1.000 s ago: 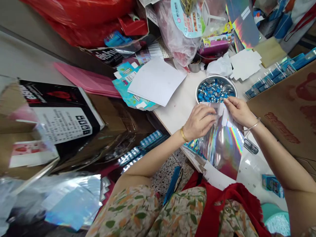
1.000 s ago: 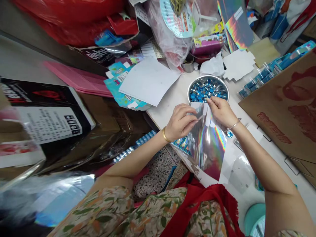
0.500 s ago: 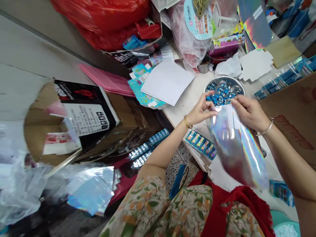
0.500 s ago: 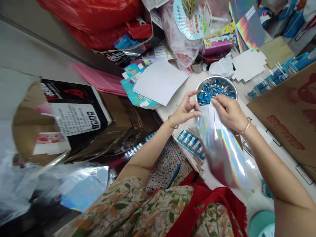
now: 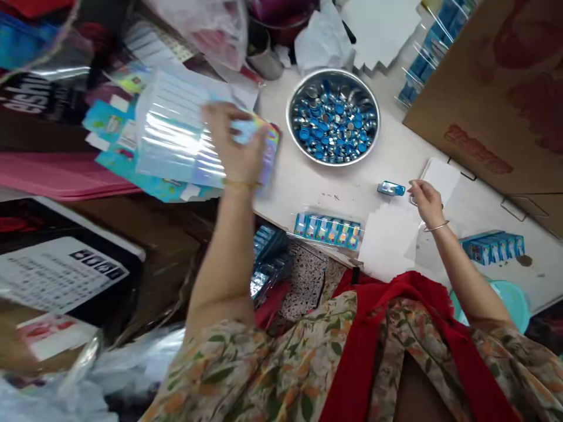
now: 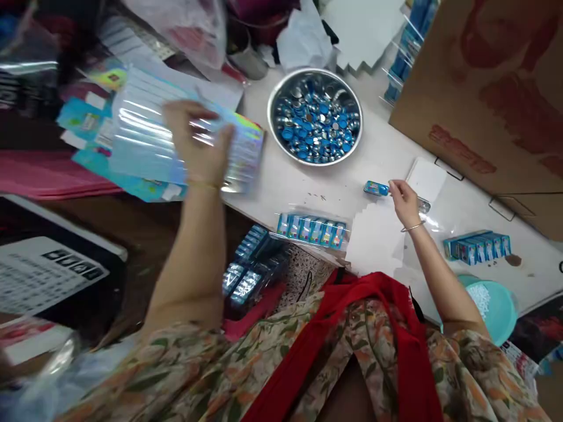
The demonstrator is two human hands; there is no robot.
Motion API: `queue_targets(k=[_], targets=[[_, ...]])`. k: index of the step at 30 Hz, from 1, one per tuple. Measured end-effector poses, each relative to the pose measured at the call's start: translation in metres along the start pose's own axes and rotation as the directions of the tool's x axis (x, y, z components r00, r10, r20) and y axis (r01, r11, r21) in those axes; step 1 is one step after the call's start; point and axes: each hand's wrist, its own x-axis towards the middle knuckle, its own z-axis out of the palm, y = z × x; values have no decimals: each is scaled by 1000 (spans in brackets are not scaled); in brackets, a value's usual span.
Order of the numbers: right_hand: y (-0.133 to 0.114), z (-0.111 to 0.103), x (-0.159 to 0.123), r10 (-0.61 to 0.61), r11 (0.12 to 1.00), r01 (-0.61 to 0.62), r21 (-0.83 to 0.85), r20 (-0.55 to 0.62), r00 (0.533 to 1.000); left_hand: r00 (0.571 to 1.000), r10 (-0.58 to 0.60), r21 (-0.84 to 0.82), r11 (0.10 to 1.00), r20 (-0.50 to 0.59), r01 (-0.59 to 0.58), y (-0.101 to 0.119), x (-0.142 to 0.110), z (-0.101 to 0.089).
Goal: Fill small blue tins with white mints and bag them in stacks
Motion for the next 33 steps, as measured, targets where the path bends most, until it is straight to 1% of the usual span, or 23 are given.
queue_targets(k=[1, 2, 3, 4, 5, 6, 8, 9, 11, 12, 13, 14, 17, 19, 20, 21, 22, 25, 26, 27, 28, 31, 33], targets=[[8, 2, -11, 100, 992, -99, 72, -1, 995, 994, 1, -184, 983, 109, 19, 34, -24, 29], [14, 5, -21, 198, 969, -197, 146, 3, 980, 973, -5, -361, 928, 232, 91, 67, -49, 59], [19, 8, -29, 290, 932, -287, 222, 18, 957, 930, -14, -494, 844, 368, 209, 97, -73, 86], [22, 10, -36, 368, 884, -365, 294, 45, 929, 881, -51, -575, 739, 470, 349, 124, -95, 109], [26, 13, -41, 431, 829, -430, 357, 83, 899, 829, -104, -602, 639, 550, 479, 144, -113, 129], [28, 16, -45, 475, 774, -482, 410, 128, 871, 777, -161, -599, 549, 609, 583, 160, -128, 145], [32, 20, -49, 515, 682, -547, 485, 212, 831, 670, -281, -552, 398, 687, 733, 175, -148, 166], [34, 21, -50, 519, 650, -564, 509, 244, 819, 618, -327, -523, 338, 715, 783, 177, -153, 172], [35, 24, -51, 512, 617, -577, 535, 283, 811, 522, -379, -465, 237, 764, 853, 175, -159, 181], [36, 26, -50, 501, 614, -573, 543, 292, 815, 486, -391, -441, 204, 782, 874, 173, -161, 184], [37, 28, -50, 489, 619, -563, 548, 292, 822, 463, -400, -424, 188, 791, 886, 171, -162, 187], [37, 30, -49, 474, 633, -545, 550, 281, 834, 451, -411, -410, 188, 792, 892, 169, -164, 190], [42, 34, -47, 426, 725, -459, 514, 190, 885, 456, -445, -377, 258, 771, 890, 162, -169, 195], [46, 35, -45, 385, 800, -386, 459, 101, 917, 478, -451, -352, 337, 753, 873, 157, -173, 199], [49, 36, -44, 359, 835, -346, 427, 52, 932, 500, -452, -341, 389, 739, 856, 155, -173, 202], [52, 36, -42, 328, 869, -303, 392, 2, 945, 534, -451, -330, 456, 715, 826, 152, -174, 205], [54, 36, -39, 292, 900, -258, 351, -45, 956, 583, -442, -319, 538, 681, 780, 148, -173, 208], [62, 38, -28, 179, 971, -153, 186, -135, 975, 764, -358, -267, 787, 537, 556, 140, -171, 221], [64, 39, -24, 153, 982, -134, 132, -143, 978, 806, -328, -238, 840, 492, 487, 137, -170, 225], [67, 40, -19, 134, 989, -122, 89, -144, 980, 833, -312, -204, 875, 456, 439, 135, -169, 229], [69, 41, -15, 121, 992, -114, 56, -142, 982, 847, -310, -168, 895, 432, 414, 132, -169, 233], [76, 44, -7, 90, 996, -90, 8, -124, 988, 850, -328, -73, 918, 412, 389, 127, -170, 241], [81, 45, -5, 80, 996, -82, -18, -112, 991, 860, -310, -41, 934, 405, 356, 124, -172, 244]])
